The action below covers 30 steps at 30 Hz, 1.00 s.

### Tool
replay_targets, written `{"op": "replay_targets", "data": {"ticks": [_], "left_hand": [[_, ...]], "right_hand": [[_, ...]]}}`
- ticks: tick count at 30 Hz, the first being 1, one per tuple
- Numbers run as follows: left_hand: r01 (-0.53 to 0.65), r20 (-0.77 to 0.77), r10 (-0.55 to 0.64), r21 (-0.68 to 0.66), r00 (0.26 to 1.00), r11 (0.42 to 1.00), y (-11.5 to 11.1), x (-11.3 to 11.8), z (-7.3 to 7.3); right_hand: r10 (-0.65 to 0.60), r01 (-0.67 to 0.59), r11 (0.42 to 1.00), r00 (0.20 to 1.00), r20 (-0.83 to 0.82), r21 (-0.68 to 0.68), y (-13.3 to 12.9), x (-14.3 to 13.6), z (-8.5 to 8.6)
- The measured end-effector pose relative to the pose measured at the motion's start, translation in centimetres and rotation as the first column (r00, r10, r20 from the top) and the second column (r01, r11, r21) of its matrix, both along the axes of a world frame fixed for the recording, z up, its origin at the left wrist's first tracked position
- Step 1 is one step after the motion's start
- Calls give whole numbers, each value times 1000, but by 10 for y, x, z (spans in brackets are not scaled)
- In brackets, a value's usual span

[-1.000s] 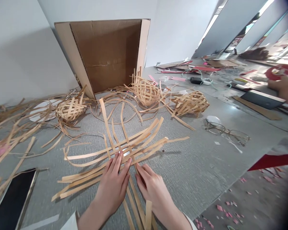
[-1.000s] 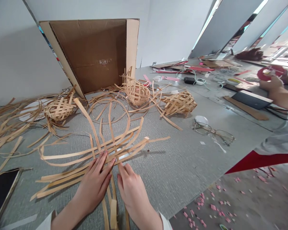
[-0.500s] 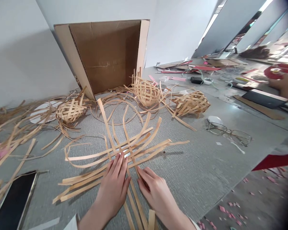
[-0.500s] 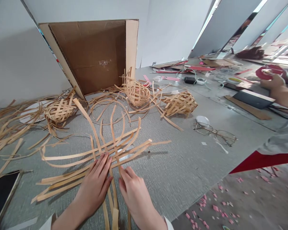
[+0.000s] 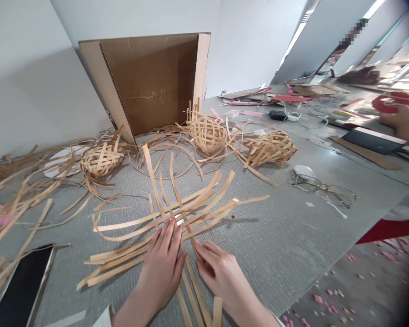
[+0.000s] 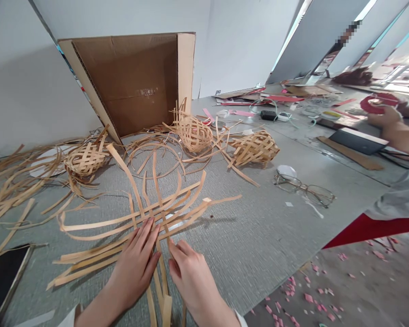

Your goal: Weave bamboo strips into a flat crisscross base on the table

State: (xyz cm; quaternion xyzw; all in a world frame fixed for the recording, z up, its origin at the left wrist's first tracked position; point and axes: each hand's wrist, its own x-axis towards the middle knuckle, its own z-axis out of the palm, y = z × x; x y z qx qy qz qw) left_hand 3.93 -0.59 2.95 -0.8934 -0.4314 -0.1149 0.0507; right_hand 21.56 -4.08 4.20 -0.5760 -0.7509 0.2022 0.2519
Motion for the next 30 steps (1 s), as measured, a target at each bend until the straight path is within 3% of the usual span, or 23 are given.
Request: {"op": "replay_targets", "data": {"ticks": [13, 20, 30], "left_hand": [[6, -11, -6, 13, 1000, 1000, 0, 0, -1], [-9, 11, 9, 8, 1000, 1000, 0, 1, -2], [-3, -13, 3, 10, 1000, 1000, 0, 0, -2]], "right_hand": [[-61, 64, 994, 997, 37, -83, 8, -11, 2], [-25, 28, 999, 995, 97, -32, 6, -14, 2], [13, -18, 996, 998, 58, 86, -1, -12, -9]]}}
